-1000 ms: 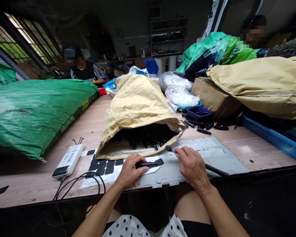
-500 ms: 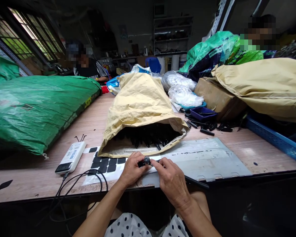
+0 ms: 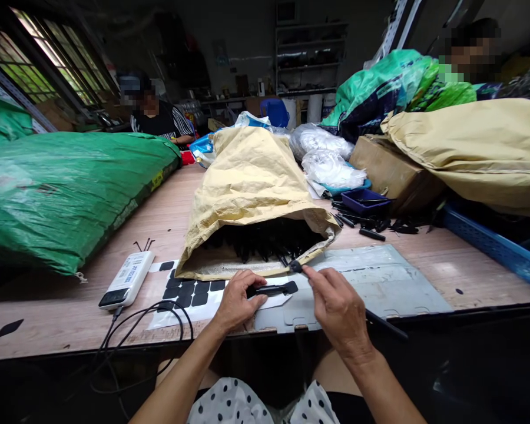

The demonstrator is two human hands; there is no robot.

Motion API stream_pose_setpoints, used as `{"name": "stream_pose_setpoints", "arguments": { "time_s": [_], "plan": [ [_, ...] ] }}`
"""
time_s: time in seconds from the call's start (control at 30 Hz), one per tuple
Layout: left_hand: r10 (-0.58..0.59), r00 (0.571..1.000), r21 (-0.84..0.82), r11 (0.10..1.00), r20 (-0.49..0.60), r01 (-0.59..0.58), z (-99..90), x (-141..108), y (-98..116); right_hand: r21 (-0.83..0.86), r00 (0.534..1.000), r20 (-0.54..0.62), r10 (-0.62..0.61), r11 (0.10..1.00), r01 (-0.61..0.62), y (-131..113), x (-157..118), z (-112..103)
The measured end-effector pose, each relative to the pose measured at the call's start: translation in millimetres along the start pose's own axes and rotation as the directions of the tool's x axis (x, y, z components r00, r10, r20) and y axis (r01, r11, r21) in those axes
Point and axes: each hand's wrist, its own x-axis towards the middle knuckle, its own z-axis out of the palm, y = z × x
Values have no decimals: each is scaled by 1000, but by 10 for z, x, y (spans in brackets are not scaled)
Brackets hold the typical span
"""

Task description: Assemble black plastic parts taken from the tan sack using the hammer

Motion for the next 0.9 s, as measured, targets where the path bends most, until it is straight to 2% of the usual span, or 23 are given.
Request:
{"name": "stream_pose_setpoints", "arguments": {
  "time_s": [0.1, 0.23, 0.33, 0.6, 0.9],
  "plan": [
    [-21, 1000, -22, 1000, 6, 21, -11, 3, 5, -119, 999, -22, 24, 993, -26, 308, 37, -38],
    [-2, 1000, -34, 999, 9, 3, -22, 10, 4, -166, 996, 81, -22, 986, 35, 658, 26, 9],
    [4, 1000, -34, 999, 14, -4, -29, 12, 4, -129, 987, 149, -57, 989, 76, 789, 24, 78],
    [14, 1000, 17, 1000, 9, -14, -42, 18, 33, -17, 984, 165, -70, 997, 74, 778, 12, 81],
    [1, 1000, -42, 999, -18, -1, -43, 9, 40, -32, 985, 159, -69, 997, 75, 712, -16, 25]
  ]
}}
